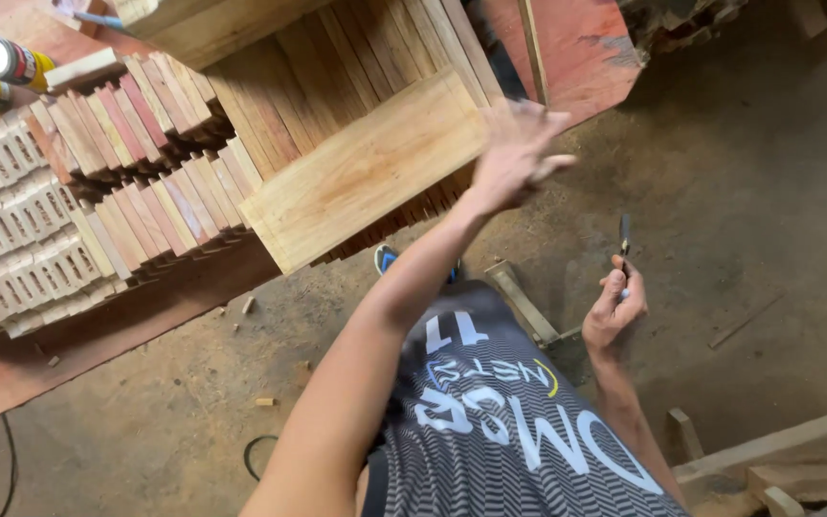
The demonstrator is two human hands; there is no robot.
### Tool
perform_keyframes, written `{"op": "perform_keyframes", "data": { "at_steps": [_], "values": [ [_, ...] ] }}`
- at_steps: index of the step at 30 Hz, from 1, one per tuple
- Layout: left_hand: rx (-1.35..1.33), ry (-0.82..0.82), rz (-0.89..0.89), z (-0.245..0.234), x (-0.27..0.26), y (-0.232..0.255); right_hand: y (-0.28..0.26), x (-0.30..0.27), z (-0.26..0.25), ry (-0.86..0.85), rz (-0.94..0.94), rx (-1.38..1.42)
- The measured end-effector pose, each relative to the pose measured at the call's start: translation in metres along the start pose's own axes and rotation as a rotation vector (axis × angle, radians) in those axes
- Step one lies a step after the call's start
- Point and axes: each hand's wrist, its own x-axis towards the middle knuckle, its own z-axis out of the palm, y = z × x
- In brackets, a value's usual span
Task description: Measuring and marking wooden boards using a try square and a pencil
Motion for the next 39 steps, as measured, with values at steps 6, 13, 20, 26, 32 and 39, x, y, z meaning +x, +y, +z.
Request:
{"op": "perform_keyframes", "data": {
  "at_steps": [6, 13, 20, 26, 32, 39],
  "values": [
    [0.405, -0.198, 0.011, -0.071, 0.027, 0.047, -0.006, 0.007, 0.011, -0.067, 0.027, -0.029],
    [0.692, 0.038, -0.281, -0.191, -0.083, -0.05, 0.002, 0.02, 0.025, -0.104, -0.008, 0.006],
    [0.931, 0.563, -0.886, -0.25, -0.2, -0.128, -0.015, 0.03, 0.035, -0.072, 0.006, 0.015],
    [0.55, -0.084, -0.571, -0.228, -0.08, -0.049, -0.016, 0.035, 0.046, -0.156, -0.017, 0.048],
    [0.565, -0.294, -0.535, -0.215, -0.041, -0.078, -0.032, 0.035, 0.054, -0.128, -0.018, 0.064],
    [0.668, -0.126, -0.387, -0.211, -0.06, -0.055, -0.039, 0.038, 0.068, -0.079, 0.017, 0.069]
  ]
}}
